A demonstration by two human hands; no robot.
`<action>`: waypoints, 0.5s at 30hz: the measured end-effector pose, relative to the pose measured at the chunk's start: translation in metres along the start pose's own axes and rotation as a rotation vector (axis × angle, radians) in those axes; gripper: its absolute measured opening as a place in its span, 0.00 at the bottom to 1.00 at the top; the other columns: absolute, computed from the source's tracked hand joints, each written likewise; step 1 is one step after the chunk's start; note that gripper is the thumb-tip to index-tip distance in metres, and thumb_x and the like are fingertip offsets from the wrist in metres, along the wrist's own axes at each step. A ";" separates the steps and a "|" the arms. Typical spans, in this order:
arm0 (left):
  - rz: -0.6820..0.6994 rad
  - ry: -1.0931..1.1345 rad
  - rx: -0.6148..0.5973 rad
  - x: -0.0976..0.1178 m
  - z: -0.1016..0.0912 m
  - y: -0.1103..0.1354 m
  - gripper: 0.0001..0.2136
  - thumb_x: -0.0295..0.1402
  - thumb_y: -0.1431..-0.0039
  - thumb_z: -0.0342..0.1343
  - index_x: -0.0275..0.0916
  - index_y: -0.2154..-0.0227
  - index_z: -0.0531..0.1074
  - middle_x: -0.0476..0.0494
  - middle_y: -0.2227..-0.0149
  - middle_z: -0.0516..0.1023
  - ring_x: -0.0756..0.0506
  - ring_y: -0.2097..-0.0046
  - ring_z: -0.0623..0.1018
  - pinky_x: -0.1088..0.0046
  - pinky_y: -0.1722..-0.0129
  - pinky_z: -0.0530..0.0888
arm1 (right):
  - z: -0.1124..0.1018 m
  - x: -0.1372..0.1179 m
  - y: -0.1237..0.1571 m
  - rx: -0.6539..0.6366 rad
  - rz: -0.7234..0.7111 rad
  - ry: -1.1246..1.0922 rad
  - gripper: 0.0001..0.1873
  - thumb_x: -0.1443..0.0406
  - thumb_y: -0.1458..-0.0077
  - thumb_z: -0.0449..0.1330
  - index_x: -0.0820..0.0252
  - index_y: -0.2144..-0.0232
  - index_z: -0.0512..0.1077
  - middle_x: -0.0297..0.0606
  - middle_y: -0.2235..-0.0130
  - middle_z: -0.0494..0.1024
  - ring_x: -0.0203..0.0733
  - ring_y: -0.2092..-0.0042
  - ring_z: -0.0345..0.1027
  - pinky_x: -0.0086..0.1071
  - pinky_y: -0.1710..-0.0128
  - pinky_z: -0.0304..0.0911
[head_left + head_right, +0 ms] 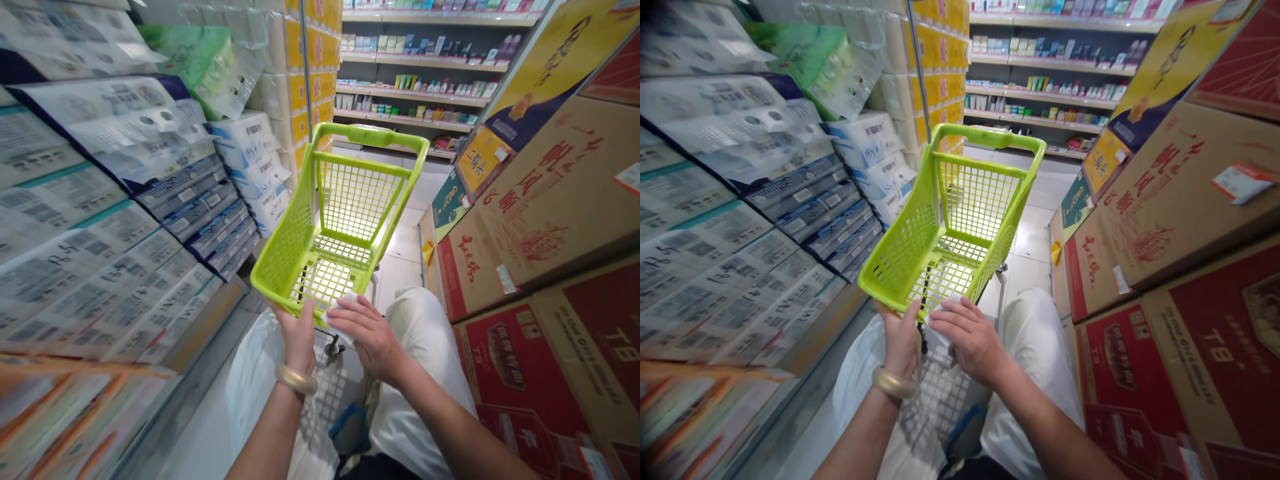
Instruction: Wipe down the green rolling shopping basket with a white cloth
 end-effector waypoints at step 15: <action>-0.029 0.056 -0.045 -0.002 -0.026 -0.015 0.34 0.27 0.50 0.54 0.47 0.38 0.56 0.44 0.46 0.75 0.49 0.56 0.79 0.74 0.56 0.77 | -0.008 0.017 -0.017 -0.035 -0.050 0.054 0.23 0.74 0.38 0.47 0.53 0.48 0.72 0.36 0.48 0.80 0.37 0.39 0.67 0.41 0.33 0.55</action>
Point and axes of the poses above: each hand's wrist, its own y-axis away from the middle knuckle, its own z-axis out of the palm, x = y × z, the point moved 2 cm from there along -y, towards the middle knuckle
